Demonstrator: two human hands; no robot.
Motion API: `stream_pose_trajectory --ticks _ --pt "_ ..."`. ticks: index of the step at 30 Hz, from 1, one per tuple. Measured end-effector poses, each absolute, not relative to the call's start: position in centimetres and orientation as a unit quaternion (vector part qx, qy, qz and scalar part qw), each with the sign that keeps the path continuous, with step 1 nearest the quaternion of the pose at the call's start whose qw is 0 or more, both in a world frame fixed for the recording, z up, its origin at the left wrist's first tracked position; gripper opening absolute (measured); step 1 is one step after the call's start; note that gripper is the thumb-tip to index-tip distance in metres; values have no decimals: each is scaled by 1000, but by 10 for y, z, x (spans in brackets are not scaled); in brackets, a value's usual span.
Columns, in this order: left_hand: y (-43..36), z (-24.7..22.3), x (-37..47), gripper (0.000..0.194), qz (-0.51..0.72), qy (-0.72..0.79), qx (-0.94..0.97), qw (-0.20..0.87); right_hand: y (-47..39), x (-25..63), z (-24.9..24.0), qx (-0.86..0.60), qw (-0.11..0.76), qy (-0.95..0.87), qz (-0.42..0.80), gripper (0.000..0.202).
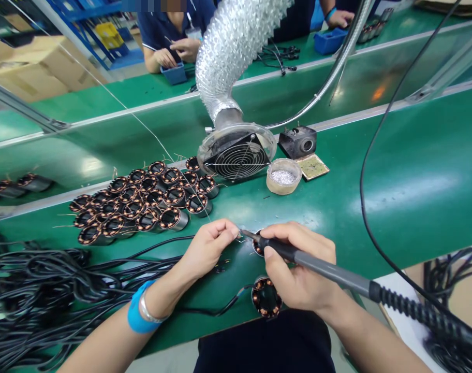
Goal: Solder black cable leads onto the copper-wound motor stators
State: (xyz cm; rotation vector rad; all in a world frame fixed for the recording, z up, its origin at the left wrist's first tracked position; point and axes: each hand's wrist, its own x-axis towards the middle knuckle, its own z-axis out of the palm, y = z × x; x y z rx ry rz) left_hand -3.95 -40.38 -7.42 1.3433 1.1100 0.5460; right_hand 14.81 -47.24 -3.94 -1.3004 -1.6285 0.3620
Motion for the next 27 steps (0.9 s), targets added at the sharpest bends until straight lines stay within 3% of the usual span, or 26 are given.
stream_pose_trajectory --ticks 8,27 --pt "-404 -74 -39 29 233 475 586 614 -478 140 -38 -482 497 -716 92 23" --pt "-405 -73 -39 28 232 479 583 615 -481 144 -39 -494 520 -689 107 23"
